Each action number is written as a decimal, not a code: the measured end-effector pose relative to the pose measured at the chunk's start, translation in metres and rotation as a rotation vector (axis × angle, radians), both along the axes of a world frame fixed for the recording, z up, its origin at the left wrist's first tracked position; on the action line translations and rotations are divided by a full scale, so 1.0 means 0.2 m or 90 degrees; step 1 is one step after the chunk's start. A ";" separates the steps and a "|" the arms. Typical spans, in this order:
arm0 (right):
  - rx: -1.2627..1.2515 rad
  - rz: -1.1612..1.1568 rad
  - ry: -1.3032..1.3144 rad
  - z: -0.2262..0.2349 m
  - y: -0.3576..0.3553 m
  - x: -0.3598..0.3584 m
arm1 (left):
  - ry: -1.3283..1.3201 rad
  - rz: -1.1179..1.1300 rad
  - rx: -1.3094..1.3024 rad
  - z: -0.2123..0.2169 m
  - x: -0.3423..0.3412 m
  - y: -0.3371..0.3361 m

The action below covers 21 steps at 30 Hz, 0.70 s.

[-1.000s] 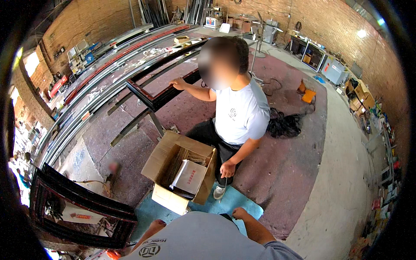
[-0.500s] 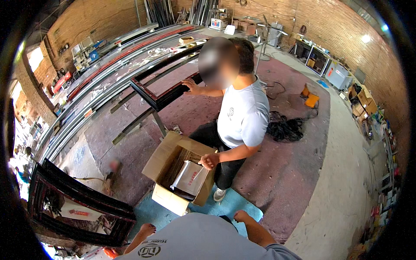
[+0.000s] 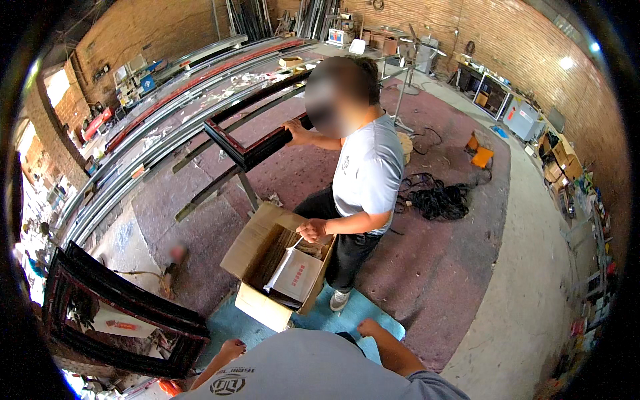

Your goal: The person installs a black rubber seal into the groove of a window frame. They use shears to cut the seal to length and then press it into place along the frame's edge.

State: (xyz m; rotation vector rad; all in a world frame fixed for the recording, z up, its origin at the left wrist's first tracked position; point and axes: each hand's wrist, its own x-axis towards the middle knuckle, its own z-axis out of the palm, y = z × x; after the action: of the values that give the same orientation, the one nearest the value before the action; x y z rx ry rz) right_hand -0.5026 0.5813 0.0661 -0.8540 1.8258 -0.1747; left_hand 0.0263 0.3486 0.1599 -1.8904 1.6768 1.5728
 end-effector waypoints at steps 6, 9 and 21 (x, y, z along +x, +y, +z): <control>0.014 -0.085 -0.026 0.04 -0.02 0.01 | -0.006 -0.015 -0.020 -0.18 0.15 -0.02; 0.015 -0.106 -0.032 0.06 0.00 -0.01 | -0.025 -0.024 -0.017 -0.14 0.10 -0.02; 0.039 -0.047 0.007 0.38 -0.17 0.06 | -0.049 -0.112 -0.016 -0.28 0.08 -0.10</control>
State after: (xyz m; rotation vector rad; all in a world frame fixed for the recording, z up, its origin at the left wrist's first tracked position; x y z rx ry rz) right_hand -0.4901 0.5475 0.1426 -0.7477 1.8649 -0.1602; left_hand 0.0422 0.3280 0.1031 -1.7368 1.7835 1.4018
